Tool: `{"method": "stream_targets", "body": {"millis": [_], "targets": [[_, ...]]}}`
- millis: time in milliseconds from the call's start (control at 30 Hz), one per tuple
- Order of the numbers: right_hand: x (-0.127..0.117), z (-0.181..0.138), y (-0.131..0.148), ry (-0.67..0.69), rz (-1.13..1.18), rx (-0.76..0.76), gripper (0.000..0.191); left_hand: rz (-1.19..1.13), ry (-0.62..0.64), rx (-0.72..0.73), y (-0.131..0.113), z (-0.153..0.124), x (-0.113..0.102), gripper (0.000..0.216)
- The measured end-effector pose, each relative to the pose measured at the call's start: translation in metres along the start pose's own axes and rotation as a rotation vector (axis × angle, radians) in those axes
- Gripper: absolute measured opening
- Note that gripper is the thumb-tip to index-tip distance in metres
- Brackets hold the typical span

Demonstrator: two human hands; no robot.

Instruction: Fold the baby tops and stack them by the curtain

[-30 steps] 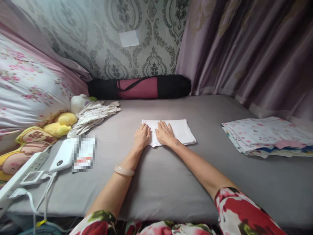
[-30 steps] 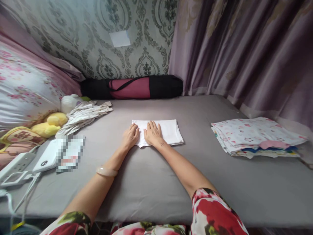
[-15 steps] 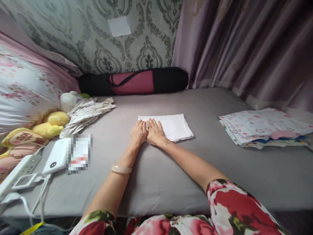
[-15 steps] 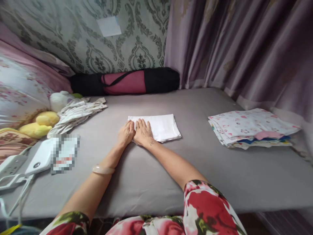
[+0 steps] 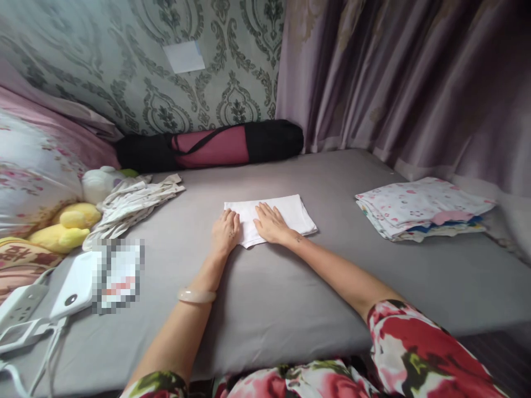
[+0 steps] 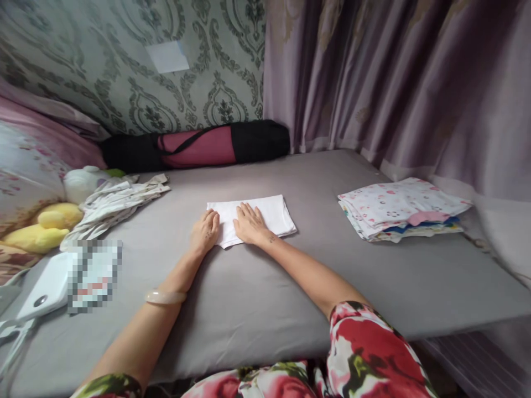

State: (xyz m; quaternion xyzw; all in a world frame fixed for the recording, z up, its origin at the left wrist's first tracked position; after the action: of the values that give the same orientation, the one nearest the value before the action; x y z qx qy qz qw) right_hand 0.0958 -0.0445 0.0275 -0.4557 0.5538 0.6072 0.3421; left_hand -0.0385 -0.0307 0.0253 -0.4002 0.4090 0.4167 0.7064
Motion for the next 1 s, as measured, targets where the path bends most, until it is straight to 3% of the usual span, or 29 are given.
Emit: {"method": "stream_targets", "body": {"millis": [167, 367, 600, 767, 1000], "targets": [[-0.009, -0.009, -0.032, -0.067, -0.06, 0.05, 0.057, 0.023, 0.033, -0.01, -0.002, -0.001, -0.001, 0.029], [-0.004, -0.013, -0.036, -0.132, -0.088, 0.052, 0.056, 0.015, 0.032, -0.013, -0.001, -0.001, 0.0, 0.03], [-0.01, -0.016, -0.045, -0.034, -0.011, 0.011, 0.056, 0.068, -0.037, -0.11, 0.012, -0.003, -0.006, 0.036], [-0.033, -0.03, -0.072, -0.007, 0.039, -0.06, 0.057, 0.133, 0.008, -0.245, 0.02, -0.008, -0.011, 0.037], [-0.064, -0.043, -0.142, -0.133, -0.031, 0.26, 0.035, 0.01, 0.095, -0.399, 0.046, -0.002, -0.004, 0.041]]}}
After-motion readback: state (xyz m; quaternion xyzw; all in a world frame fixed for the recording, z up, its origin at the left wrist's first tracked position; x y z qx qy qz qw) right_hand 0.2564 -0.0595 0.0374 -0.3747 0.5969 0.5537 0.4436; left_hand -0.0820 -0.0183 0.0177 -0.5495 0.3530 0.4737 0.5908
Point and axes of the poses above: each hand's wrist, its own z-axis towards the middle knuckle, its own x-axis out of the palm, y = z × x, the point moved 9 cm from there along z, towards the middle knuckle, and after that the axes turned 7 degrees about x, right-handed, at the moved point
